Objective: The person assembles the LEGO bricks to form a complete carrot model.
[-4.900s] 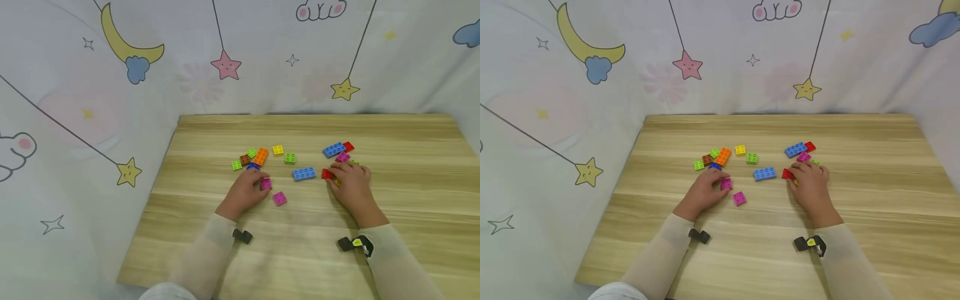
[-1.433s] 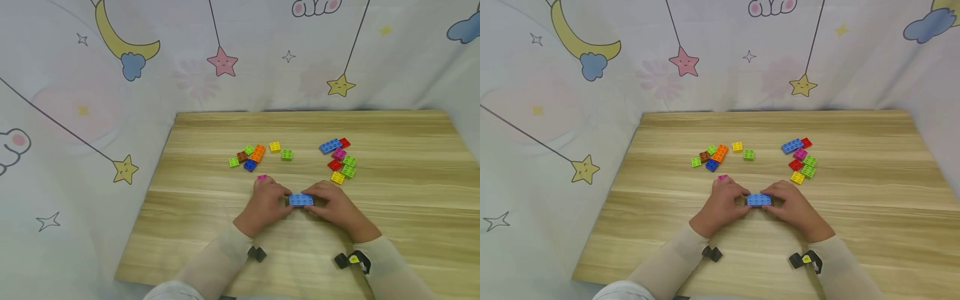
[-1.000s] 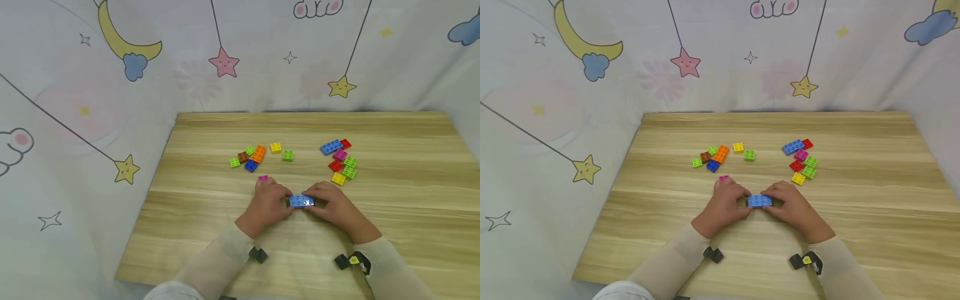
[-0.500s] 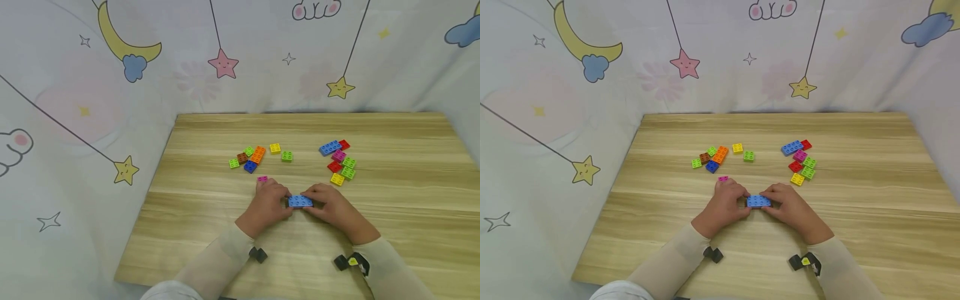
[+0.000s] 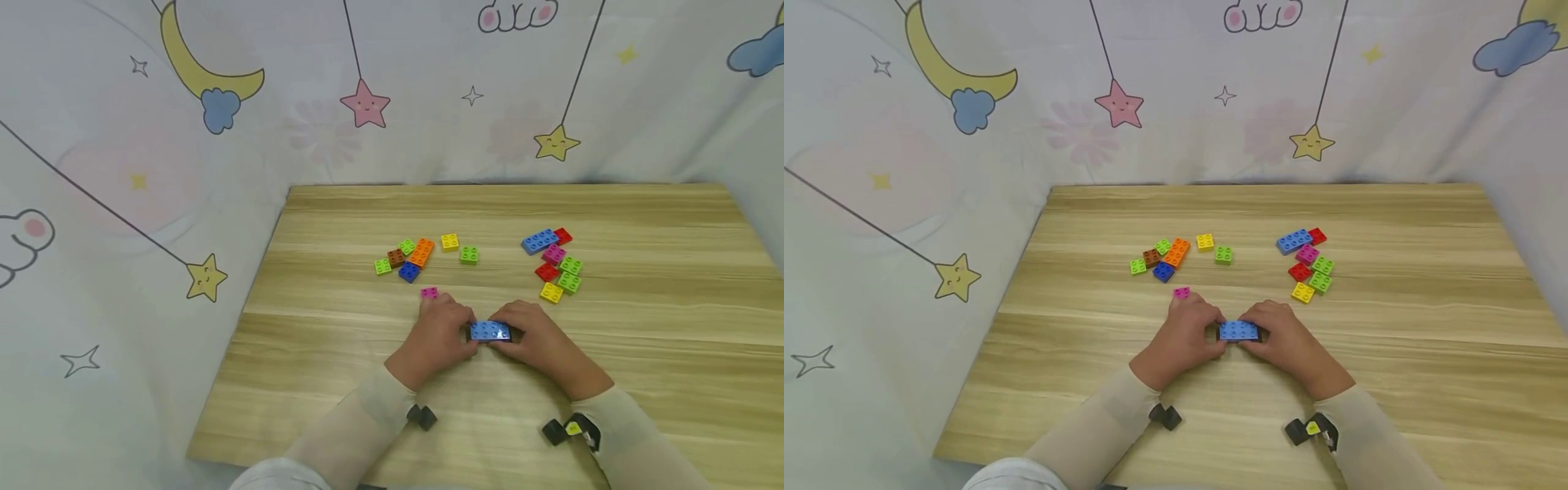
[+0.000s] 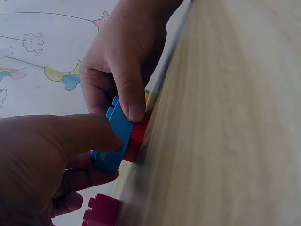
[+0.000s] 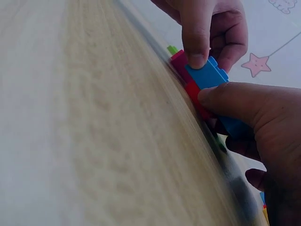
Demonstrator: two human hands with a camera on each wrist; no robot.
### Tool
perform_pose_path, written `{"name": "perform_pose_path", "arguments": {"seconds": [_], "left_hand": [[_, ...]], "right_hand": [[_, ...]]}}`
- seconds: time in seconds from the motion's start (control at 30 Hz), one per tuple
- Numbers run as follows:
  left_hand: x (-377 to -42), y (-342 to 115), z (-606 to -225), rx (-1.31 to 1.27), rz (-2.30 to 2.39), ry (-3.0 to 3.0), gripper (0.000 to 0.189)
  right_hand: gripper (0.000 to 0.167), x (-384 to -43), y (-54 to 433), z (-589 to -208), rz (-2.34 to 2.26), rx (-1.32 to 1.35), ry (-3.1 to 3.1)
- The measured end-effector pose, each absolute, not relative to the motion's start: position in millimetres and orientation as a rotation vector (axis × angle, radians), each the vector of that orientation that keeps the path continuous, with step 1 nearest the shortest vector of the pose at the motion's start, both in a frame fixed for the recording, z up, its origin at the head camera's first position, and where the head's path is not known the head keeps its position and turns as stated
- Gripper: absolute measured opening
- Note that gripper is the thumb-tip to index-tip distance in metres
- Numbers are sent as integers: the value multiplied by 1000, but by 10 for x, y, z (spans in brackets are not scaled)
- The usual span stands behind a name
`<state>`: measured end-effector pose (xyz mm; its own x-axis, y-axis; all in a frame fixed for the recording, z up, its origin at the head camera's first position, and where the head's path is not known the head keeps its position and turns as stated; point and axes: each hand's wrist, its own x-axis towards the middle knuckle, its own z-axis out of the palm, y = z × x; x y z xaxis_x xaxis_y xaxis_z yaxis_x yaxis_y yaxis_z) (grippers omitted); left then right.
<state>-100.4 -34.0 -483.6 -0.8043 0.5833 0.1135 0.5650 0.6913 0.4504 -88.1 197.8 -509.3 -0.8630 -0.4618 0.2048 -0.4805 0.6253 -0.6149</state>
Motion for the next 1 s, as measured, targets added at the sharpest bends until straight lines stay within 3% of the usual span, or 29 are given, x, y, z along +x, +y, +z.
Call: {"name": "perform_pose_path", "arguments": {"seconds": [0.53, 1.0], "left_hand": [[-1011, -335, -4916, 974, 733, 2911, 25], [-1021, -340, -4924, 1002, 695, 2936, 28]], "right_hand": [[23, -865, 1920, -5097, 1078, 826, -2811], [37, -892, 2016, -5143, 1088, 819, -2712]]}}
